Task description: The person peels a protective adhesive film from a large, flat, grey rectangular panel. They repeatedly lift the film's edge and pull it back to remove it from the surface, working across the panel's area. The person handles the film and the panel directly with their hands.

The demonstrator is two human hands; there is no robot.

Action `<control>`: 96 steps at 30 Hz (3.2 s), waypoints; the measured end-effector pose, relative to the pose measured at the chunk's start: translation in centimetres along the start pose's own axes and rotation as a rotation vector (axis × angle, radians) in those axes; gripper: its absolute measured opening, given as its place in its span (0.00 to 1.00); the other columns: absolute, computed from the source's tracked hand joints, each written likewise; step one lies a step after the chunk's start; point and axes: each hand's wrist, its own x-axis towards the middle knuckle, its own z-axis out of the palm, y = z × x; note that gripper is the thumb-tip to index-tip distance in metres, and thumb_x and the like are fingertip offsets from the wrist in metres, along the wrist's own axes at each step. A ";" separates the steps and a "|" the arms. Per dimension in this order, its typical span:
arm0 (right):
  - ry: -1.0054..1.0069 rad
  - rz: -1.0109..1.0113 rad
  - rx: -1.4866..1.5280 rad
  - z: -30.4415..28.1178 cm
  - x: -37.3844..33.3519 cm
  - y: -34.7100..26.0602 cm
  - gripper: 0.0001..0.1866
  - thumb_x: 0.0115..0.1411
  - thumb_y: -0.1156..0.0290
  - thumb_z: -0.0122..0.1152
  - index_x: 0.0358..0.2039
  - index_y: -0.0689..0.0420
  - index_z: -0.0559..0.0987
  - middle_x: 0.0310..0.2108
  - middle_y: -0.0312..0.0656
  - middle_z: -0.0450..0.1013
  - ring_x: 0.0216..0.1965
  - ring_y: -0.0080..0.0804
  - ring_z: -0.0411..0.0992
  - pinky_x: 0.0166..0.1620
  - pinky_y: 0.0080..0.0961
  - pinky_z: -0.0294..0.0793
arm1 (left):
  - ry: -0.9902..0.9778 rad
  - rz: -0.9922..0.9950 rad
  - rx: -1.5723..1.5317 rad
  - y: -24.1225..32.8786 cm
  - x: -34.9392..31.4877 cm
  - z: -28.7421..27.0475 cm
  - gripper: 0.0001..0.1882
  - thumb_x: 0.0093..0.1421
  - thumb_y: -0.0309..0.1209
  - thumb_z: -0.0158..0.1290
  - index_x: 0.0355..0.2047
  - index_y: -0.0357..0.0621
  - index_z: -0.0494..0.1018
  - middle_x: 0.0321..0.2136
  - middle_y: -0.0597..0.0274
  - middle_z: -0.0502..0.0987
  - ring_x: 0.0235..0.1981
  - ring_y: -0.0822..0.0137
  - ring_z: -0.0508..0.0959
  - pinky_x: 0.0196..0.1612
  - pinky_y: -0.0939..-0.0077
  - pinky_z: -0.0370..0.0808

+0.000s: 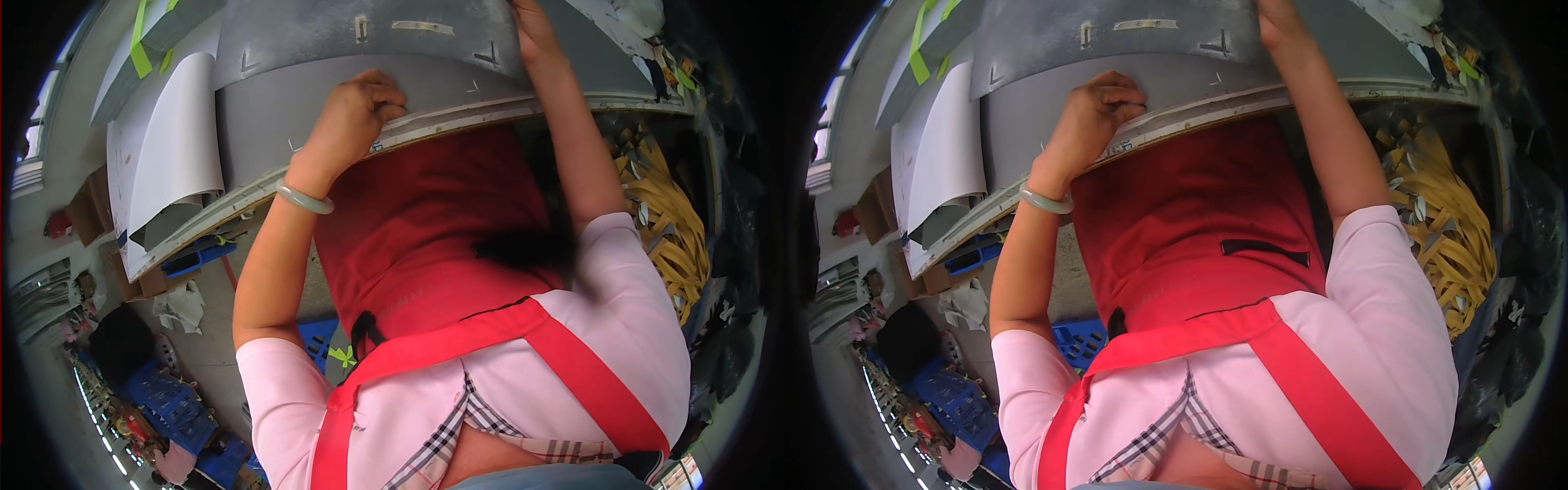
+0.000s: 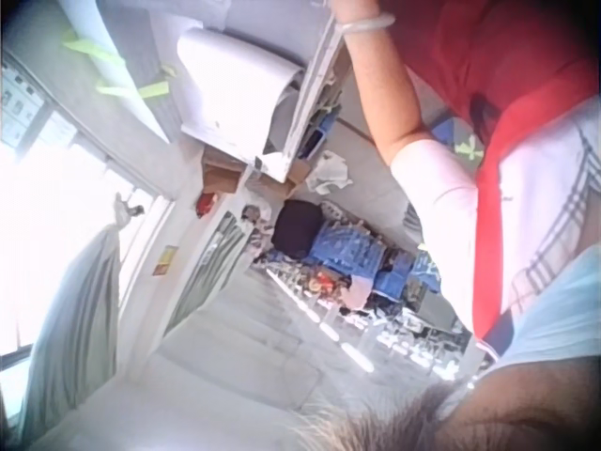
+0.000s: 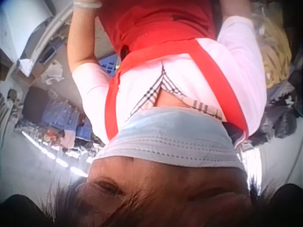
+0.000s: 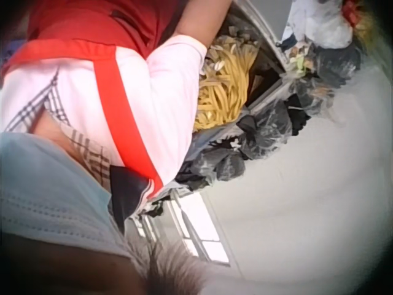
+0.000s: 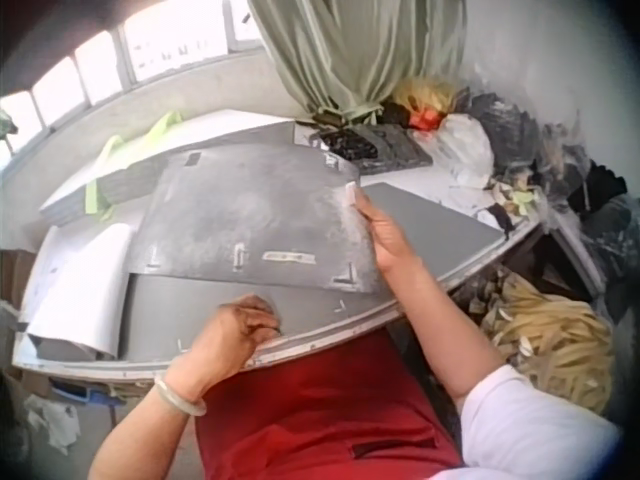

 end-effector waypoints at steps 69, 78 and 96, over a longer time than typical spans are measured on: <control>0.038 -0.035 0.097 -2.8 -2.5 0.8 0.19 0.64 0.62 0.68 0.52 0.57 0.78 0.45 0.43 0.80 0.46 0.38 0.80 0.54 0.41 0.80 | 0.092 0.015 0.677 0.7 -1.2 -1.3 0.29 0.46 0.19 0.64 0.53 0.43 0.76 0.48 0.51 0.76 0.53 0.49 0.74 0.57 0.58 0.72; 0.056 -0.097 -0.077 4.5 -5.9 -1.0 0.22 0.67 0.57 0.64 0.54 0.58 0.77 0.49 0.40 0.78 0.50 0.32 0.76 0.55 0.33 0.76 | 0.620 0.662 0.273 4.8 12.7 13.2 0.11 0.63 0.31 0.52 0.41 0.39 0.78 0.39 0.47 0.81 0.36 0.47 0.83 0.42 0.54 0.80; 0.267 -0.032 -0.169 -3.6 -5.6 0.5 0.32 0.67 0.53 0.63 0.64 0.60 0.69 0.62 0.46 0.71 0.61 0.41 0.70 0.66 0.39 0.68 | 1.229 -0.401 0.155 -17.5 -10.7 -37.6 0.20 0.62 0.34 0.58 0.50 0.33 0.77 0.41 0.48 0.81 0.37 0.59 0.83 0.37 0.64 0.81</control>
